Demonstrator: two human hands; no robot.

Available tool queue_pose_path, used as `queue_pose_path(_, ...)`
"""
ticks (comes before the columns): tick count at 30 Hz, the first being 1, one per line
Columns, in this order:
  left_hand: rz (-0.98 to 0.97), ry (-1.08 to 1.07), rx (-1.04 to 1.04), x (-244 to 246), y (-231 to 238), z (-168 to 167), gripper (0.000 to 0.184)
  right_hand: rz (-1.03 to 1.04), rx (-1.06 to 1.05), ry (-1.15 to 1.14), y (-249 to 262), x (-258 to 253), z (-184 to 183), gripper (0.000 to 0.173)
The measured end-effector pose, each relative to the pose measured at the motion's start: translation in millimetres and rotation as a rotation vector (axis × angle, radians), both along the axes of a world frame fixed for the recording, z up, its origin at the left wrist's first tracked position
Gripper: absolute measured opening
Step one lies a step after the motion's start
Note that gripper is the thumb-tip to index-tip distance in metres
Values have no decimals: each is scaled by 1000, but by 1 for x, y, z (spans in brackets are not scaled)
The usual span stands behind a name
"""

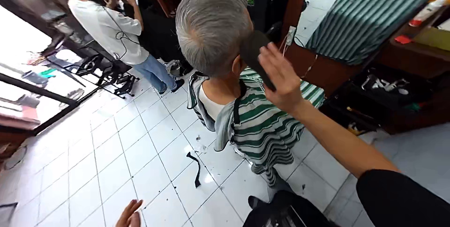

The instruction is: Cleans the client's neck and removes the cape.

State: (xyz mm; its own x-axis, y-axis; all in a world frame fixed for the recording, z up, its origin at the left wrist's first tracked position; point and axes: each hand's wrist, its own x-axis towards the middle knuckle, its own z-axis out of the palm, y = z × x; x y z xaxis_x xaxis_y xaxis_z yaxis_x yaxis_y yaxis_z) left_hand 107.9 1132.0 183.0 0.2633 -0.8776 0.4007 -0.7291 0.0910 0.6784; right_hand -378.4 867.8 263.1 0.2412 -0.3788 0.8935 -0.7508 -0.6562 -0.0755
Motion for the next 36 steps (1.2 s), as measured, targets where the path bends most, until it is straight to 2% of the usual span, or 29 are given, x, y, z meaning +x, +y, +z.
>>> queue_pose_path(3,-110,24,-50,6,-42,-12,40,-115,202,51,25,4,-47,39)
queue_pose_path(4,-153,35,-72,5,-65,-16,40,-184,208,13,33,4,-40,38)
queue_pose_path(6,-262,36,-131,3,-116,-16,40,-294,84,-97,41,18,3,40)
queue_pose_path(8,-365,38,-220,-11,-165,-4,38,-281,-38,-115,40,48,29,44)
queue_pose_path(9,-422,39,-266,-24,-189,5,36,-266,-31,-83,38,63,25,45)
queue_pose_path(11,-562,31,-331,-57,-220,20,33,-322,80,6,41,81,-11,41)
queue_pose_path(13,-707,9,-361,-91,-237,25,29,-490,159,-50,57,82,-51,31)
queue_pose_path(15,-850,-24,-423,-120,-253,29,26,-637,183,-172,73,77,-53,28)
queue_pose_path(17,-981,-183,-577,-138,-272,46,23,-718,110,-309,95,90,-35,36)
queue_pose_path(18,-1037,-291,-695,-148,-286,66,21,-732,63,-362,102,97,-22,40)
queue_pose_path(21,-1234,-670,-904,-184,-328,169,28,-720,53,-527,106,126,-1,53)
queue_pose_path(23,-1352,-990,-887,-225,-347,235,33,-725,93,-643,104,146,-2,54)
queue_pose_path(25,-1499,-1230,-719,-276,-360,274,43,-776,73,-768,102,169,-7,55)
queue_pose_path(28,-1590,-1542,-506,-339,-375,288,70,-806,-35,-874,99,204,-15,57)
queue_pose_path(31,-1579,-1781,-471,-367,-381,287,93,-856,-101,-887,95,228,-23,58)
queue_pose_path(34,-1584,-1919,-410,-374,-382,288,97,-939,-172,-898,86,239,-30,53)
queue_pose_path(36,-1596,-1981,-405,-377,-382,287,92,-991,-206,-921,78,242,-33,51)
